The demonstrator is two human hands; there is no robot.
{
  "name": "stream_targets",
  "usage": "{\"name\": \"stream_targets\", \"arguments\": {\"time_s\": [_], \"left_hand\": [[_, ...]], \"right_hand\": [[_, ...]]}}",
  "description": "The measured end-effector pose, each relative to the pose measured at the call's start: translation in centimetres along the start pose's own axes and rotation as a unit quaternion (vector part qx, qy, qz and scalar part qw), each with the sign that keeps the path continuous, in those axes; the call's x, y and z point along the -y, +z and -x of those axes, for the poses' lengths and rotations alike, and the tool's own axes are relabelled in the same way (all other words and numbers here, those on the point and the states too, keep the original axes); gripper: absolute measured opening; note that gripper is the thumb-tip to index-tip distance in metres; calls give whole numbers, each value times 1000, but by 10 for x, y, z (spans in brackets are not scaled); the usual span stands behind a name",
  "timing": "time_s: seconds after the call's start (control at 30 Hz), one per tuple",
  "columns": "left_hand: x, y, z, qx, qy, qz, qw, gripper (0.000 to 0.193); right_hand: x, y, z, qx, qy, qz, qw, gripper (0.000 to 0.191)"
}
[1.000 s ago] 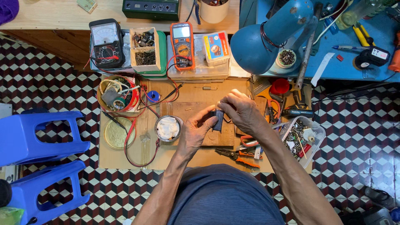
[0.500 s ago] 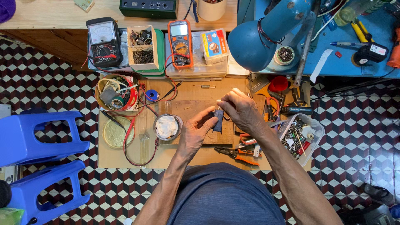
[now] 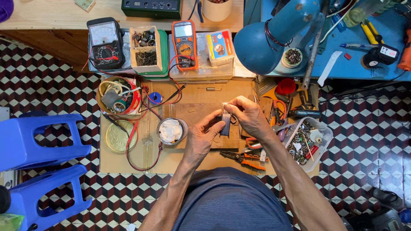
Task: The person winds a thin wire around a small cylindrical core held in the left hand, using the right hand to guide and tighten each turn. The person repeatedly adjusts the coil and the wire end while working at a cluttered electronics workbench.
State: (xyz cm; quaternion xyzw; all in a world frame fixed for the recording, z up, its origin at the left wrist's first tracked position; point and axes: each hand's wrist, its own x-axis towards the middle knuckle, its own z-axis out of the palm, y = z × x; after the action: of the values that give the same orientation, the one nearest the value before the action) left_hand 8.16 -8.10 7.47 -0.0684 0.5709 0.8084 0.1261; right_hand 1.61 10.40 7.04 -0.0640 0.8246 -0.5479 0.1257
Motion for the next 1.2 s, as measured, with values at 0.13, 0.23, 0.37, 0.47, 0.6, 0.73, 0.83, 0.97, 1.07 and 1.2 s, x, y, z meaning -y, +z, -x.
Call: {"name": "stream_targets", "arguments": {"time_s": [0.13, 0.23, 0.37, 0.47, 0.6, 0.73, 0.83, 0.97, 1.07, 1.2], "left_hand": [[-1, 4, -4, -26, -9, 33, 999, 48], [2, 3, -11, -73, -37, 38, 996, 48], [10, 3, -22, -90, -47, 147, 984, 50], [15, 4, -29, -97, -51, 159, 981, 51], [16, 4, -32, -107, -54, 157, 980, 51], [19, 7, -37, -117, -40, 148, 981, 51], [22, 5, -40, -120, -34, 146, 981, 51], [25, 1, -40, -121, -34, 165, 978, 51], [28, 0, -39, -123, -32, 156, 980, 50], [29, -1, -39, -120, -26, 158, 980, 51]], "right_hand": [[-32, 12, -1, 20, 103, -153, 983, 21], [-48, 29, 12, 13, 131, -201, 971, 23], [-51, 42, 32, -4, 145, -197, 970, 24], [-44, 43, 39, -9, 165, -159, 973, 24], [-31, 38, 45, -8, 96, -125, 987, 24], [-21, 38, 50, -17, 87, -73, 993, 19], [-18, 39, 50, -26, 50, -52, 997, 18], [-18, 38, 50, -31, 34, -14, 999, 18], [-18, 38, 51, -31, 38, -10, 999, 18], [-13, 37, 51, -34, 36, 6, 999, 18]]}}
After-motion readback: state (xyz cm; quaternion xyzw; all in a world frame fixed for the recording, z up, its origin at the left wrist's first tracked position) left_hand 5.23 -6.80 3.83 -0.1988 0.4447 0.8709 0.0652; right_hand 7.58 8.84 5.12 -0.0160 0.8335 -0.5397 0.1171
